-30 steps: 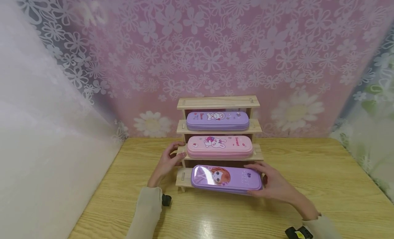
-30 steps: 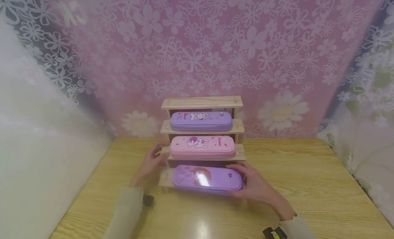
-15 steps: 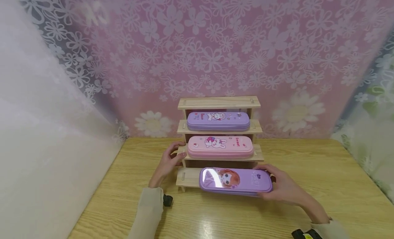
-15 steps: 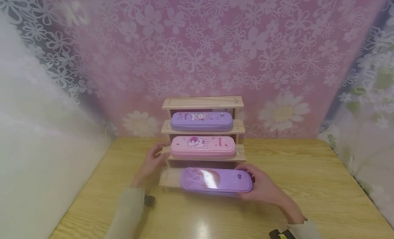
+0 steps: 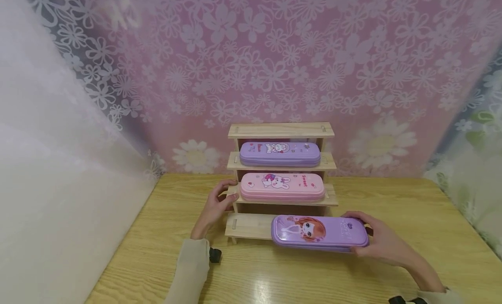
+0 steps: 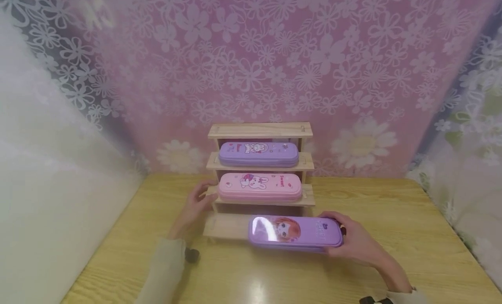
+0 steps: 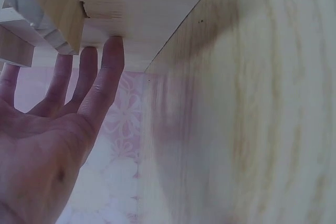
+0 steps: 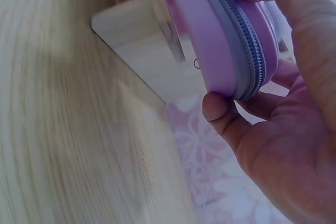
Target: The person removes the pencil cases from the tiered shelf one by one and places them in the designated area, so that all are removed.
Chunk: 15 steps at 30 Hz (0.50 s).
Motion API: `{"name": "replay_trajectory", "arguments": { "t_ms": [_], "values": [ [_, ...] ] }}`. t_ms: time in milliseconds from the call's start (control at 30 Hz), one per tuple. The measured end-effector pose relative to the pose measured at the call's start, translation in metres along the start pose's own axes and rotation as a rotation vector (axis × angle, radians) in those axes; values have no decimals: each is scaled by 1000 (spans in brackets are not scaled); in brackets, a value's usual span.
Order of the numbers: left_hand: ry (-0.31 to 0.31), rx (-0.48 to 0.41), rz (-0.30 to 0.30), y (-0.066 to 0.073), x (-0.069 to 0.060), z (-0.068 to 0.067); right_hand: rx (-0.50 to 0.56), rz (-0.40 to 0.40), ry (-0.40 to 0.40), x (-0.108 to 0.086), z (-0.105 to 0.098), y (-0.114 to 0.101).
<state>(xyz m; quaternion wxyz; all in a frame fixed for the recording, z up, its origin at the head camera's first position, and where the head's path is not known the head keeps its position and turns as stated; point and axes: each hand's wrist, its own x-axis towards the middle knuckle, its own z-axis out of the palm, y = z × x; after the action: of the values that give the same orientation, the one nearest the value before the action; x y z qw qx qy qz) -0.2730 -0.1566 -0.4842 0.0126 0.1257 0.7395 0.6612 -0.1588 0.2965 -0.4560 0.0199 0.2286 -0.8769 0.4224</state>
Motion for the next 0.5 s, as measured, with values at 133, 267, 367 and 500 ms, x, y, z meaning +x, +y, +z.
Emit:
{"name": "replay_trajectory", "arguments": {
  "t_ms": [133, 267, 367, 500],
  "values": [
    [1, -8, 7, 0, 1, 1, -6, 45, -7, -10, -11, 8],
    [13, -9, 6, -3, 1, 1, -18, 69, -1, -19, -18, 14],
    [12, -4, 8, -5, 2, 0, -19, 68, 11, -26, -23, 19],
    [4, 10, 15, -6, 3, -1, -14, 95, 10, -33, -30, 24]
  ]
}}
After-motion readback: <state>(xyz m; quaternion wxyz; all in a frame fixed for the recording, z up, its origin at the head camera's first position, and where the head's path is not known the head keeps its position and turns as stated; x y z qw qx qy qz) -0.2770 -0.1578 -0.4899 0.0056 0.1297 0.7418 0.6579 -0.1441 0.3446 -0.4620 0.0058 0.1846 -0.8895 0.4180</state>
